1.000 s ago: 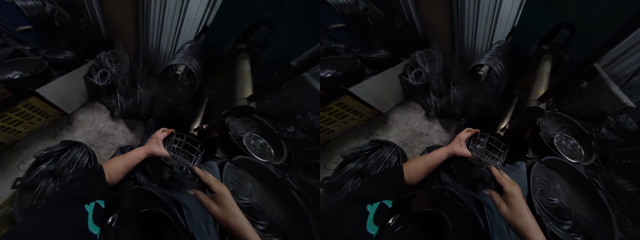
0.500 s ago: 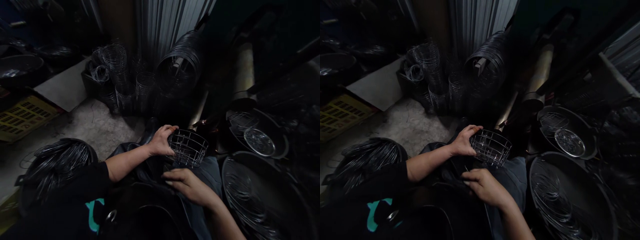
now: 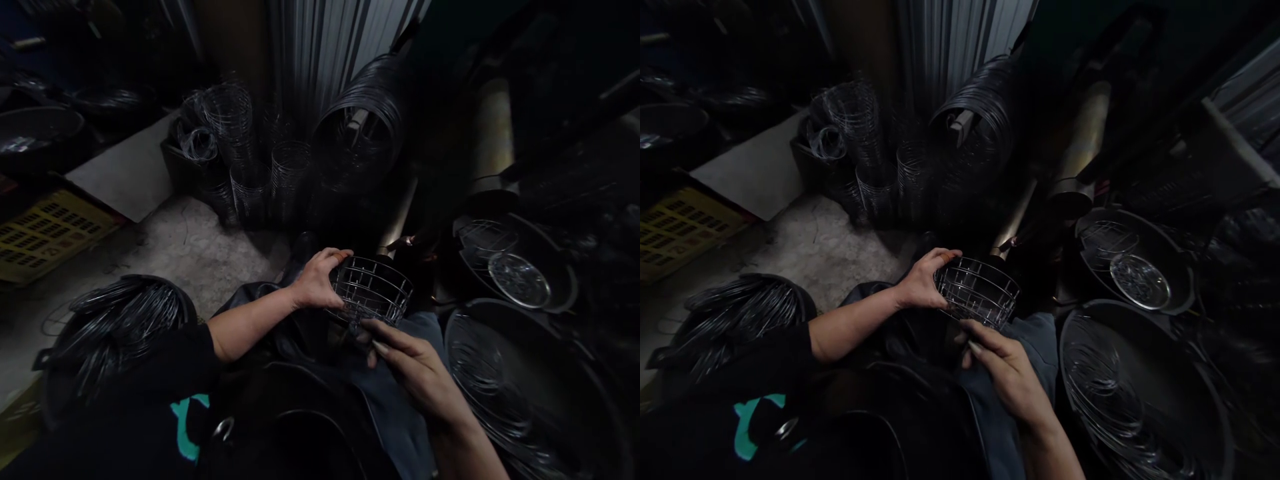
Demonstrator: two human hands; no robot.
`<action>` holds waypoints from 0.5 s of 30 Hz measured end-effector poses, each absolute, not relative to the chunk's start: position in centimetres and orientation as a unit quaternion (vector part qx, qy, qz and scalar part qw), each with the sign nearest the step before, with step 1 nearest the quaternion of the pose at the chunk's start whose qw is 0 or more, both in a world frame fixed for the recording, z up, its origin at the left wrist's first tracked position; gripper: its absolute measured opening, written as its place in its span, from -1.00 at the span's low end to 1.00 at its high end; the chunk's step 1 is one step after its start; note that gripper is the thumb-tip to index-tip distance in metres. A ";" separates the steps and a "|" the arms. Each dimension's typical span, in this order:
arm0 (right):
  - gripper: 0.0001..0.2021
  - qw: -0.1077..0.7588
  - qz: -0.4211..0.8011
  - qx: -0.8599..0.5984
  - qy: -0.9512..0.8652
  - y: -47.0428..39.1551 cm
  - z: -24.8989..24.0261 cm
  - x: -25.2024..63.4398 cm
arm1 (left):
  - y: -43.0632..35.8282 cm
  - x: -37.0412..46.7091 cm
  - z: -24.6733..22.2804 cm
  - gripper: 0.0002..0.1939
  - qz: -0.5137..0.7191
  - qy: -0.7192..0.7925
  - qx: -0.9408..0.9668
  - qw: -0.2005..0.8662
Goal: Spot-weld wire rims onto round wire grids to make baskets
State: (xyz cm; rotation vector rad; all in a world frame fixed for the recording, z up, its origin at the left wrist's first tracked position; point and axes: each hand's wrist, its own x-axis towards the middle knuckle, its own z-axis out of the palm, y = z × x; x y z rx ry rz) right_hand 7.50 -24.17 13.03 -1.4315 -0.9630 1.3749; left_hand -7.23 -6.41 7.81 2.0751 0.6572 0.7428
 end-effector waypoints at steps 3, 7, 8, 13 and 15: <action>-0.63 0.464 0.568 -0.593 -0.332 -24.3 13.1 7.7 | -6.5 -7.3 8.0 -0.02 0.301 0.254 0.827 0.401; -0.63 0.497 0.605 -0.561 -0.268 -24.8 13.0 7.6 | -6.7 -7.5 8.3 -0.02 0.306 0.253 0.829 0.395; -0.62 0.504 0.613 -0.551 -0.257 -24.9 13.0 7.6 | -6.7 -7.6 8.3 -0.02 0.305 0.252 0.829 0.395; -0.66 0.524 0.616 -0.550 -0.209 -24.7 13.2 6.9 | -6.8 -7.8 8.4 -0.02 0.301 0.249 0.827 0.403; -0.67 0.527 0.605 -0.556 -0.216 -24.7 13.2 6.8 | -6.8 -7.8 8.5 -0.02 0.300 0.248 0.826 0.407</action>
